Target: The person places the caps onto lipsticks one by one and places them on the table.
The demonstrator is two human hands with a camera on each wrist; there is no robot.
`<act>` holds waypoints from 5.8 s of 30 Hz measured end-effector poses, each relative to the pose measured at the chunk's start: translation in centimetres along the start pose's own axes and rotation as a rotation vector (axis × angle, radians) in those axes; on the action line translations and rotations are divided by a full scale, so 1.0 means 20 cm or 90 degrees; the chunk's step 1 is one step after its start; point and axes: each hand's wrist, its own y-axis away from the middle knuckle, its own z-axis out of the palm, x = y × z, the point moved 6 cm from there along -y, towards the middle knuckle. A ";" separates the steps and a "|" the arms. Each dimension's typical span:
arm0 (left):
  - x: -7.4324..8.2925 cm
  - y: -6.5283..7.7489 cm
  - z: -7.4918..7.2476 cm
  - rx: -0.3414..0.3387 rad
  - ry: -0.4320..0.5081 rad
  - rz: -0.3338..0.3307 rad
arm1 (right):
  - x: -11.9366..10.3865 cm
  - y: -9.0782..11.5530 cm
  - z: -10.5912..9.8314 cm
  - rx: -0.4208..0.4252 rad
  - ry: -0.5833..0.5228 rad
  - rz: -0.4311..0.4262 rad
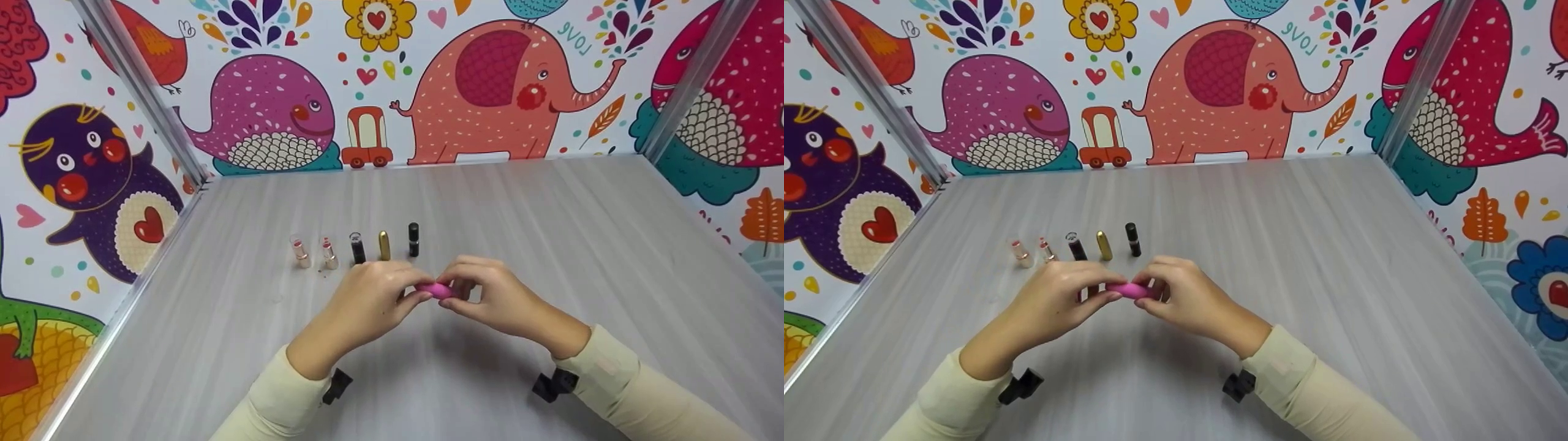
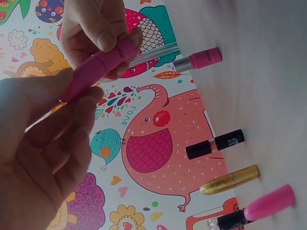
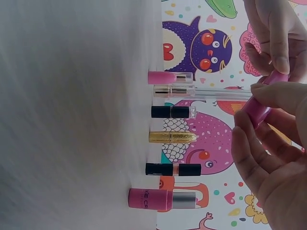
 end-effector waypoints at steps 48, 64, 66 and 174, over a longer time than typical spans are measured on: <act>0.00 0.01 -0.17 0.076 -0.041 0.026 | -0.02 0.00 -0.03 -0.006 0.067 0.036; -0.08 0.04 -0.26 0.080 -0.054 -0.028 | 0.00 -0.03 -0.12 0.036 0.071 0.040; -0.10 0.04 -0.26 0.076 -0.060 -0.046 | 0.01 -0.03 -0.13 0.039 0.067 0.048; -0.57 0.20 0.09 -0.187 -0.121 -0.214 | 0.84 -0.23 0.04 -0.099 -0.039 0.360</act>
